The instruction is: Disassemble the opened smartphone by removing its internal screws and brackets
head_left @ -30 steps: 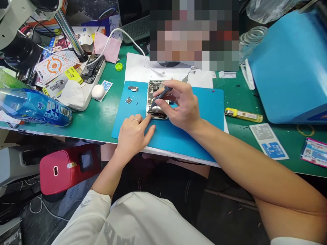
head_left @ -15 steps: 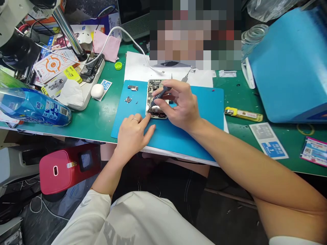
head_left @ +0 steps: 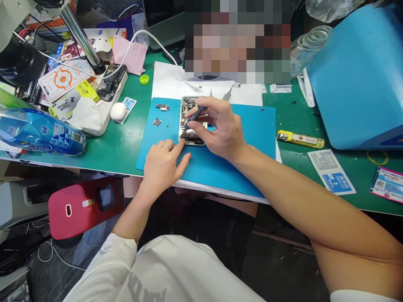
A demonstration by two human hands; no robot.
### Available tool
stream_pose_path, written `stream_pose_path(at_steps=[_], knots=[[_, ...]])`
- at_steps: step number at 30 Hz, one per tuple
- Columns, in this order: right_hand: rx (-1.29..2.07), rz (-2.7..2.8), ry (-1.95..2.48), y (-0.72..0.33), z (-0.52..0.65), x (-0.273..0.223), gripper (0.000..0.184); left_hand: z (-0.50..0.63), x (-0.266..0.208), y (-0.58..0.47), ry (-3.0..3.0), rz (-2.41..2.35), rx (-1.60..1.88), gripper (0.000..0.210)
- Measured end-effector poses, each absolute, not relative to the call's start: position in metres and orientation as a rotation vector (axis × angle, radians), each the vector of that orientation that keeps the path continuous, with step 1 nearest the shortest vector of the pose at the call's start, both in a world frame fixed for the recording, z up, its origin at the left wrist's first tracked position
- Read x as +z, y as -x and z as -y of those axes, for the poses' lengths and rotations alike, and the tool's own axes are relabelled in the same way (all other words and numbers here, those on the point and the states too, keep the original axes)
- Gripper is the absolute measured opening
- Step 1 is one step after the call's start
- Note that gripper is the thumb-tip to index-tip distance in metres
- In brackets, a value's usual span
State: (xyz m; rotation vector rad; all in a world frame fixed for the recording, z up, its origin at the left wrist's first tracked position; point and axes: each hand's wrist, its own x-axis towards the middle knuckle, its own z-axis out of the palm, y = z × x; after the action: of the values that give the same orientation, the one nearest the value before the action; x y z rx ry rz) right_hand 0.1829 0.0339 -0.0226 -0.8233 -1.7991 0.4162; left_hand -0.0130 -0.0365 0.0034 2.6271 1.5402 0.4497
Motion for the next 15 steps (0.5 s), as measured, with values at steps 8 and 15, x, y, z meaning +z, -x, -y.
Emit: stream_pose_path(at_steps=[8,15], knots=[[0.396,1.805,0.767,-0.1818,-0.0352,-0.0207,0.04,0.0361,0.0041,0.0128,-2.647,-1.545,0.446,0.045],[0.416,1.794,0.834,-0.1831,-0.0351,-0.0236,0.039,0.0365,0.0026,0.0126,-2.645,-1.547,0.461,0.044]])
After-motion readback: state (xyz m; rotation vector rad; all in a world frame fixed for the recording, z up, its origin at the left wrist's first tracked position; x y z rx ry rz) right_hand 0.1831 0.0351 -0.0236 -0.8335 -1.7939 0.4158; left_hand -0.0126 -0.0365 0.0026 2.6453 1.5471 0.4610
